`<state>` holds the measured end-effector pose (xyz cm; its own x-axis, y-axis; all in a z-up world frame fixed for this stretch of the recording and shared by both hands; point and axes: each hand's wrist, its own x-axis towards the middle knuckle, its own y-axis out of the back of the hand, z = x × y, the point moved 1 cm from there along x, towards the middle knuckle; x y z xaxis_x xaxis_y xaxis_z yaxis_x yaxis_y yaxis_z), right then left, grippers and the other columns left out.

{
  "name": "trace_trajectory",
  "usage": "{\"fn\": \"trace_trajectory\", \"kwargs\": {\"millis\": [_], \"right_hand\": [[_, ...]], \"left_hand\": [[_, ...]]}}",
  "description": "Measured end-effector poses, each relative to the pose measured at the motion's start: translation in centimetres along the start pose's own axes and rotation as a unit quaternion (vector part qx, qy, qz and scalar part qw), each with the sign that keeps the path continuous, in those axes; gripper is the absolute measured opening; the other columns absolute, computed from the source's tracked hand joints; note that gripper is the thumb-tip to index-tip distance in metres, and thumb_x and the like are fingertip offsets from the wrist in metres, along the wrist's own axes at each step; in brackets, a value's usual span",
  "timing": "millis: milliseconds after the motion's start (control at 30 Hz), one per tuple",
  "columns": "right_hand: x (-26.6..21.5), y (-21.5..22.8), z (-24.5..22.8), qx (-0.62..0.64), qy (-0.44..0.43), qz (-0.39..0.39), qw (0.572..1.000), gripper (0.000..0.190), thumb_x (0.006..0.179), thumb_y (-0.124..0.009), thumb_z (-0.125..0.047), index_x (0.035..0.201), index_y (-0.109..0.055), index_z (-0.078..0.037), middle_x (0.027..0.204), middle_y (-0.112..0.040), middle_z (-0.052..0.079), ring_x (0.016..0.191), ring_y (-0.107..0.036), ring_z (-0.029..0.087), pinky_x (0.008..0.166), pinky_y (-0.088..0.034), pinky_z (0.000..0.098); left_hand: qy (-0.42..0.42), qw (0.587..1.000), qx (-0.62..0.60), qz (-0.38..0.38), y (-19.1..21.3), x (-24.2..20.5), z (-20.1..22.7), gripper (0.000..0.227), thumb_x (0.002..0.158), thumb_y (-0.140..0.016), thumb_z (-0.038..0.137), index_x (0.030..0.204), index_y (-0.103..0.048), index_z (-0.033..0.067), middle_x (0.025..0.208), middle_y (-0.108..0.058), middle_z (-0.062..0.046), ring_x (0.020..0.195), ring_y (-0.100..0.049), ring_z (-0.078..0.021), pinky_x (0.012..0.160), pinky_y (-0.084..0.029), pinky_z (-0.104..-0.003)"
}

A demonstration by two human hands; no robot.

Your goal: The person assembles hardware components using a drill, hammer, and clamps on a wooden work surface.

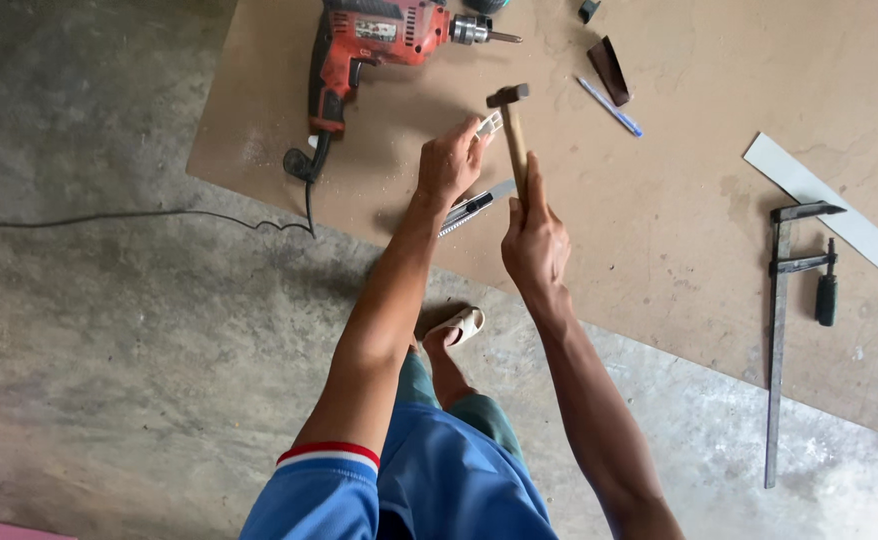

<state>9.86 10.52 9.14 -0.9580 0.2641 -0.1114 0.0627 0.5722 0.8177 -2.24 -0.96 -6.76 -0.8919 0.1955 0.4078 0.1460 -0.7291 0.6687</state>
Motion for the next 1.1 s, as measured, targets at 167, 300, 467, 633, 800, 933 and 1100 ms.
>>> {"fn": "trace_trajectory", "kwargs": {"millis": [167,300,467,633,800,933,1100], "right_hand": [[-1.2,-0.7,1.0,0.055,0.01,0.051,0.997,0.058,0.107,-0.048,-0.023,0.161,-0.03,-0.032,0.13,-0.071,0.022,0.102,-0.07,0.052,0.08,-0.056,0.0648],[0.1,-0.6,1.5,-0.01,0.028,-0.021,0.999,0.058,0.104,-0.053,-0.022,0.159,-0.038,-0.034,0.123,-0.074,0.02,0.098,-0.072,0.049,0.08,-0.058,0.0604],[-1.4,2.5,-2.5,0.085,0.038,0.059,0.994,0.053,0.108,-0.046,-0.023,0.16,-0.035,-0.029,0.115,-0.074,0.028,0.094,-0.071,0.054,0.074,-0.057,0.0596],[-1.9,1.6,-1.3,0.109,0.027,0.075,0.991,0.054,0.108,-0.048,-0.023,0.161,-0.035,-0.03,0.111,-0.073,0.032,0.092,-0.069,0.059,0.071,-0.056,0.062],[-0.8,-2.2,2.1,-0.009,-0.042,-0.046,0.998,0.058,0.106,-0.047,-0.027,0.159,-0.031,-0.042,0.121,-0.073,0.022,0.101,-0.069,0.053,0.082,-0.055,0.0648],[-0.8,-0.1,0.1,0.005,-0.038,-0.028,0.999,0.058,0.107,-0.048,-0.025,0.16,-0.033,-0.039,0.121,-0.073,0.023,0.101,-0.07,0.054,0.081,-0.055,0.0643],[-1.6,-0.7,1.0,0.077,-0.012,0.044,0.996,0.059,0.109,-0.05,-0.021,0.162,-0.028,-0.032,0.121,-0.071,0.03,0.096,-0.07,0.056,0.073,-0.058,0.0666]], "left_hand": [[0.003,1.0,-0.014,-0.017,-0.3,-0.6,-0.5,0.017,0.098,-0.065,0.027,0.104,-0.062,0.0111,0.077,-0.069,-0.01,0.073,-0.075,-0.031,0.063,-0.06,-0.042],[0.007,1.0,-0.02,-0.011,-1.1,-1.1,-0.8,0.016,0.099,-0.065,0.026,0.109,-0.064,0.0138,0.076,-0.069,-0.006,0.071,-0.075,-0.0268,0.061,-0.06,-0.037],[-0.011,1.0,0.019,0.005,-0.6,-0.5,-0.6,0.017,0.097,-0.066,0.031,0.1,-0.061,0.0149,0.074,-0.066,-0.006,0.07,-0.075,-0.0259,0.062,-0.06,-0.035],[-0.026,1.0,0.01,0.003,-0.8,-0.8,-0.8,0.019,0.097,-0.067,0.031,0.1,-0.061,0.0136,0.074,-0.066,-0.007,0.07,-0.074,-0.0262,0.062,-0.06,-0.036],[-0.035,0.999,0.034,0.013,-0.3,-0.6,-0.3,0.019,0.095,-0.07,0.029,0.104,-0.062,0.0155,0.074,-0.068,-0.005,0.069,-0.075,-0.0227,0.061,-0.06,-0.034],[-0.051,0.998,0.028,0.012,-0.6,-0.5,-0.8,0.019,0.096,-0.071,0.031,0.098,-0.062,0.0141,0.073,-0.069,-0.005,0.068,-0.075,-0.0229,0.06,-0.06,-0.031],[-0.068,0.998,0.012,-0.015,0.3,0.0,-0.5,0.022,0.098,-0.067,0.03,0.097,-0.061,0.0095,0.071,-0.067,-0.01,0.069,-0.075,-0.0271,0.061,-0.059,-0.036]]}}
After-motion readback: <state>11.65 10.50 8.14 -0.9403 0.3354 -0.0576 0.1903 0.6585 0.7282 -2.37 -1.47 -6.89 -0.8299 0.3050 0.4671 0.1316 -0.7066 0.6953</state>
